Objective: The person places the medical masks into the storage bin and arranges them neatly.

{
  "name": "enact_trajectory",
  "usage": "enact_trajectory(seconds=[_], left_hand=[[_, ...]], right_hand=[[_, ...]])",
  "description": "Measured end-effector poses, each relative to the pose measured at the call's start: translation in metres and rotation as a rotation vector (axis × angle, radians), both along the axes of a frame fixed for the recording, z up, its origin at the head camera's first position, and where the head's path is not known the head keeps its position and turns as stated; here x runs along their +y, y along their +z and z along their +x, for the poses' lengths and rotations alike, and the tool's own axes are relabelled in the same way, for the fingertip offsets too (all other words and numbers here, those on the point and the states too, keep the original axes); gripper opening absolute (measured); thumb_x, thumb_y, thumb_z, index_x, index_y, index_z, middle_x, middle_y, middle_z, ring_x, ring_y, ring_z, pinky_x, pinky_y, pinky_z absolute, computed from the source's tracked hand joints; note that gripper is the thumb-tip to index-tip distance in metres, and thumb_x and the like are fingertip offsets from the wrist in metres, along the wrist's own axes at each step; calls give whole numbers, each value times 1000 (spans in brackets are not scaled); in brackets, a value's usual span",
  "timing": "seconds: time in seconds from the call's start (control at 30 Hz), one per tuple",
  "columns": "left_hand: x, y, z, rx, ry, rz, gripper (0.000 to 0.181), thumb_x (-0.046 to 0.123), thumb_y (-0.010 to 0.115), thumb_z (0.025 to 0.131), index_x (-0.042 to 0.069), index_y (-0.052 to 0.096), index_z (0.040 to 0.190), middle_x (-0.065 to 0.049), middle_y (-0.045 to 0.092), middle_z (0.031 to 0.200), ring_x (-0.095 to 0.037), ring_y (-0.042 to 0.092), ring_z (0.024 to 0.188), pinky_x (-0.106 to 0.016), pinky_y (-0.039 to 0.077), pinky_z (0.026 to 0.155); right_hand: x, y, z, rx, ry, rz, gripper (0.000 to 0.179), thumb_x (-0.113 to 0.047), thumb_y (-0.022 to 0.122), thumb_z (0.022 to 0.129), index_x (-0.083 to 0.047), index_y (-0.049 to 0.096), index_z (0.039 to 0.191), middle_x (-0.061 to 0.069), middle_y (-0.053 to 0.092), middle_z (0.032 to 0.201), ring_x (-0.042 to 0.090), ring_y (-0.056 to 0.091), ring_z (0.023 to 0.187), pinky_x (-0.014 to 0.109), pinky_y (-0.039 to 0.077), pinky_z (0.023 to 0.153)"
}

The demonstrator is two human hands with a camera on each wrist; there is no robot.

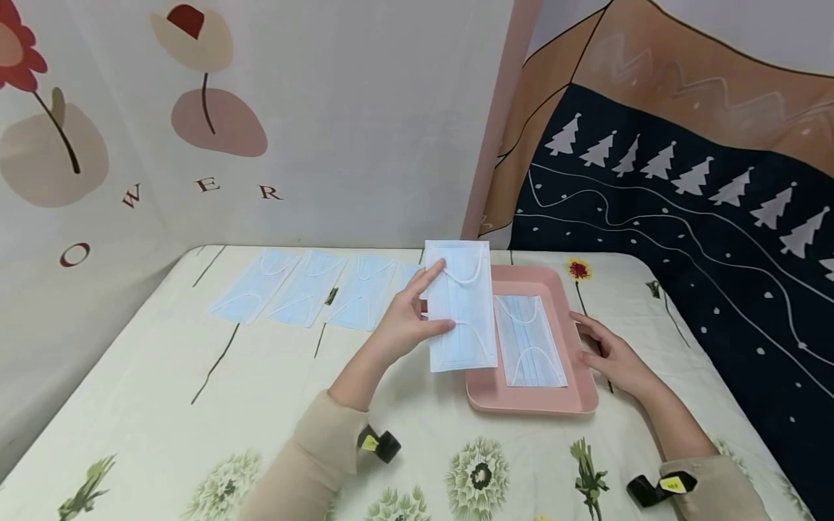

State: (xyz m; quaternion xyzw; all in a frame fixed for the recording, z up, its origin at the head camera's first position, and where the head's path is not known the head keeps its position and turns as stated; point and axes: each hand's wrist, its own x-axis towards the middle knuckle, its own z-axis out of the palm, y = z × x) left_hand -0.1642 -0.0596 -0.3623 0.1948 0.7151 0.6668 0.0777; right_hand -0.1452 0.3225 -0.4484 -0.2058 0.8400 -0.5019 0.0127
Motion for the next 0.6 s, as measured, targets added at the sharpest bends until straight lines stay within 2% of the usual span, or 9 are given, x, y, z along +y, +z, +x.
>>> enact_trajectory(seconds=[0.23, 0.43, 0.57, 0.6], left_hand=[[25, -7, -5, -43, -31, 10, 90, -6, 73, 79, 28, 31, 151, -10, 8, 158, -26, 62, 98, -32, 54, 79], [49, -13, -7, -99, -11, 1, 90, -6, 74, 78, 31, 34, 149, -4, 16, 157, -21, 63, 96, -30, 54, 78], [66, -18, -8, -141, -33, 53, 90, -10, 72, 77, 29, 35, 149, -2, 13, 158, -20, 64, 98, -29, 54, 80], [69, -20, -8, -149, -42, 69, 90, -11, 72, 77, 28, 35, 150, -4, 19, 156, -20, 64, 97, -29, 54, 79]], right_hand=[[-2, -1, -1, -1, 6, 0, 63, -2, 58, 94, -3, 29, 149, 30, 44, 134, -8, 40, 117, 6, 29, 95], [-1, -1, -1, -7, 8, 2, 63, -3, 58, 94, -4, 28, 150, 29, 44, 134, -8, 40, 116, 6, 30, 95], [0, -1, 0, -6, 8, -1, 63, -1, 58, 94, -4, 28, 150, 30, 43, 134, -8, 40, 117, 6, 29, 95], [0, -1, 0, -3, 9, 0, 63, -1, 58, 94, -3, 28, 150, 30, 43, 134, -8, 39, 117, 6, 29, 95]])
